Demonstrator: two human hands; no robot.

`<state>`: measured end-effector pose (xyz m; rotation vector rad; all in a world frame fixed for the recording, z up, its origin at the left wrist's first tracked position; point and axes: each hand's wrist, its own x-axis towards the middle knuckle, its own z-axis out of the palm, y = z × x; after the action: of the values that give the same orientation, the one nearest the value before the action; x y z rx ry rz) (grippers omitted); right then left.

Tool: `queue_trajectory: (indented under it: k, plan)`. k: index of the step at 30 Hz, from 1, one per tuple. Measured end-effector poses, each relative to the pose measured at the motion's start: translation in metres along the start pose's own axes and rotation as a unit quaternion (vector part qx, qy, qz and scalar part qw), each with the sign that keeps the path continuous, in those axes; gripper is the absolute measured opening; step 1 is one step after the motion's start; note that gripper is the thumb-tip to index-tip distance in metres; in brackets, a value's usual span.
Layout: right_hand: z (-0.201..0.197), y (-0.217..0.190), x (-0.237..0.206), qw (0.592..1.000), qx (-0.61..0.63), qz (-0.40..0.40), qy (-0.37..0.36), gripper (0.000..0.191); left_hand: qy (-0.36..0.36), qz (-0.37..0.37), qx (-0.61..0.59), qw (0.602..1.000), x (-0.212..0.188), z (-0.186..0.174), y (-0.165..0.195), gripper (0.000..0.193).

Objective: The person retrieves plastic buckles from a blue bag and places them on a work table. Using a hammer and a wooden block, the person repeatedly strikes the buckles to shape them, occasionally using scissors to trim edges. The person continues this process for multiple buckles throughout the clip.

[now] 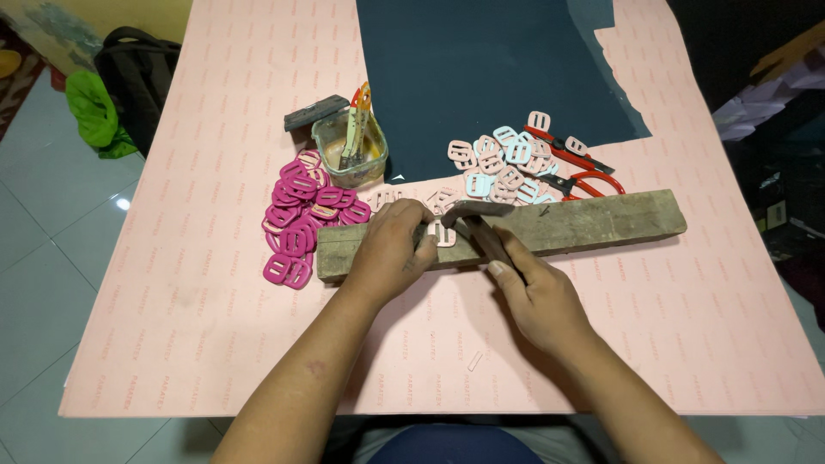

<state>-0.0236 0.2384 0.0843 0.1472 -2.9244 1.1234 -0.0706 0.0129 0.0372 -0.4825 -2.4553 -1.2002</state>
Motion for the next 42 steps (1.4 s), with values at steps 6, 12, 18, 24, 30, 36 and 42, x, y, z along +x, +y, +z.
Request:
queue_trajectory:
  k: [6,12,18,24,30,36,42]
  plan:
    - [0.002,-0.007,0.003,0.995,-0.009,-0.095,0.014,0.055,-0.012,-0.054,0.006,0.998,0.001,-0.001,0.003,0.042]
    - [0.004,-0.013,0.001,0.999,0.026,-0.047,-0.011,0.055,0.001,-0.073,-0.037,0.997,0.000,-0.002,-0.001,0.037]
    - [0.007,-0.003,-0.009,0.998,0.005,-0.058,-0.038,0.054,0.015,-0.080,-0.075,0.994,0.001,-0.001,-0.007,0.038]
    - [0.009,0.017,-0.020,0.998,0.025,-0.060,-0.010,0.050,0.005,-0.076,-0.053,0.996,0.000,-0.001,-0.006,0.040]
    - [0.008,0.029,-0.023,0.998,0.050,-0.027,0.004,0.049,-0.010,-0.070,-0.032,0.997,0.000,-0.003,0.002,0.041]
    - [-0.011,0.046,0.020,0.989,0.002,-0.082,0.123,0.034,-0.041,0.012,0.044,0.998,0.001,-0.004,0.013,0.039]
    - [-0.020,0.068,0.059,0.964,0.240,0.066,0.094,0.027,0.035,-0.124,0.094,0.987,0.025,0.000,-0.005,0.041]
